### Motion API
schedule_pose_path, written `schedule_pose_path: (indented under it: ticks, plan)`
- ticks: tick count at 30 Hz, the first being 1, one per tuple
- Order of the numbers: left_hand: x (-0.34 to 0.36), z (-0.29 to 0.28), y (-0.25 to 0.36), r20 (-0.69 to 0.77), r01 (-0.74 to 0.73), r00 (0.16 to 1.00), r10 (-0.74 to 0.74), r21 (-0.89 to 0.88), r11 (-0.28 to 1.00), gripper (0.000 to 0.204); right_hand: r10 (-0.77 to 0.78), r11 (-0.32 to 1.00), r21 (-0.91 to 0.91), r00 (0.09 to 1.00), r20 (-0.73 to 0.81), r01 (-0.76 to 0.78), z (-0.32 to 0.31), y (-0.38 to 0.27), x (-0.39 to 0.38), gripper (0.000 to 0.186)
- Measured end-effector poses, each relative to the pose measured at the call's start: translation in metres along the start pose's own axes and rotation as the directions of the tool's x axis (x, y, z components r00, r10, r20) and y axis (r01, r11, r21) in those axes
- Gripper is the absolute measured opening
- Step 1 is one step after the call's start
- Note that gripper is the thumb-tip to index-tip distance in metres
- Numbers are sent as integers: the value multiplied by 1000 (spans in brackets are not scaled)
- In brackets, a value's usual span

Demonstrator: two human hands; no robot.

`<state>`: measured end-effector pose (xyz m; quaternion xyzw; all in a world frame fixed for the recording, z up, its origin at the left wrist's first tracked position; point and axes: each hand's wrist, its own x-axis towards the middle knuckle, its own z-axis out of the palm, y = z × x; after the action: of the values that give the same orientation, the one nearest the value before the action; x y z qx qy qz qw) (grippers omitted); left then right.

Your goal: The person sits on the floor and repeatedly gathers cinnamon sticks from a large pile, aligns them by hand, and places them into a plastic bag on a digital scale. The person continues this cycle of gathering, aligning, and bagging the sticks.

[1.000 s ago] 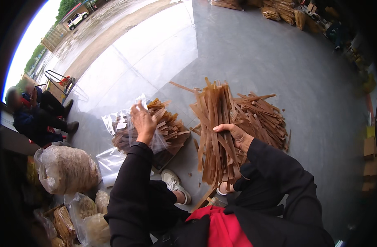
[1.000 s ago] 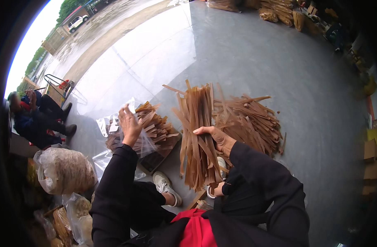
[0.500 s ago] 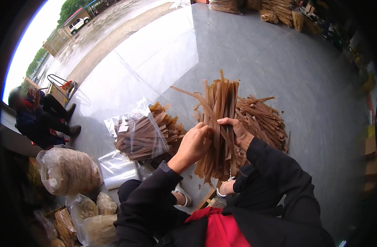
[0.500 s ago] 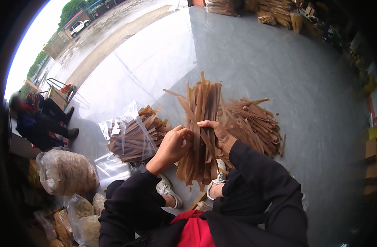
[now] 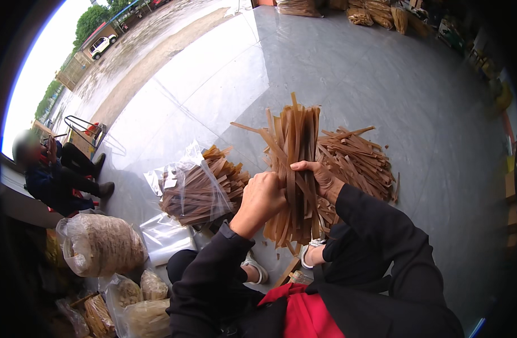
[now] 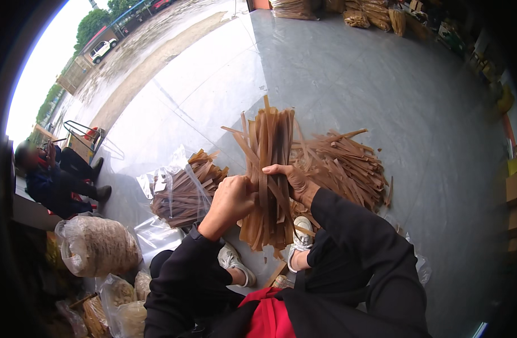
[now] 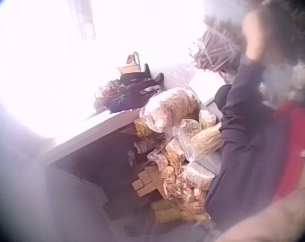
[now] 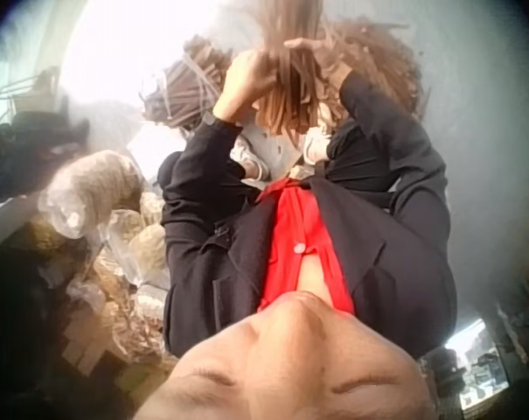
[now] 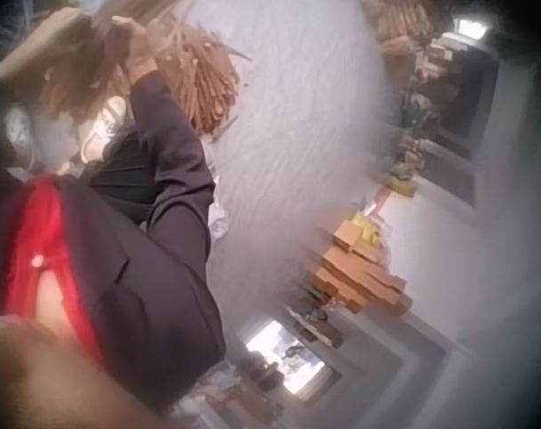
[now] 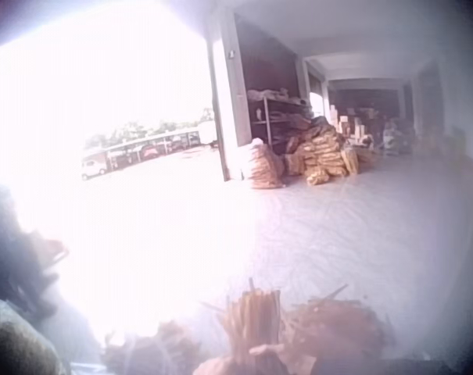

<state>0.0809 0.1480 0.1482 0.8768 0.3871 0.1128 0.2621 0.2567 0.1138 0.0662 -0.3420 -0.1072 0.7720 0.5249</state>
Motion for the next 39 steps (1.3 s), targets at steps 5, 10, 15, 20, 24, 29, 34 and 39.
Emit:
schedule_pose_path:
  ticks: [5, 10, 15, 20, 24, 29, 34, 39]
  plan:
    - [2, -8, -11, -6, -9, 1000, 8, -13, 1000, 16, -81, 997, -23, 995, -49, 80, 3, -4, -6, 27]
    - [6, -6, -17, 30, -27, 999, 31, -136, 990, 21, -96, 995, 9, 992, -77, 97, 12, -9, -16, 26]
    - [15, -18, 1, 77, -20, 997, 33, -166, 986, 23, -151, 988, 16, 982, -113, 154, -2, -10, -16, 23]
    - [28, -20, 15, 82, -87, 992, 98, -125, 988, 19, -280, 960, -37, 945, -170, 278, -23, -9, -3, 26]
    - [33, -18, 20, 122, -88, 987, 102, -119, 989, 17, -271, 963, -39, 949, -160, 268, -15, -12, -10, 30]
    - [40, -10, 7, 162, -40, 983, 83, -254, 966, 18, -215, 975, 37, 971, -105, 220, -20, -17, -9, 32]
    - [43, -4, -9, 361, 186, 932, -15, -442, 878, 23, -166, 983, 74, 985, -39, 169, -36, -14, 3, 30]
    - [44, 11, -25, 385, 268, 922, -46, -547, 793, 30, -167, 986, -15, 986, -3, 167, -41, -14, 11, 24]
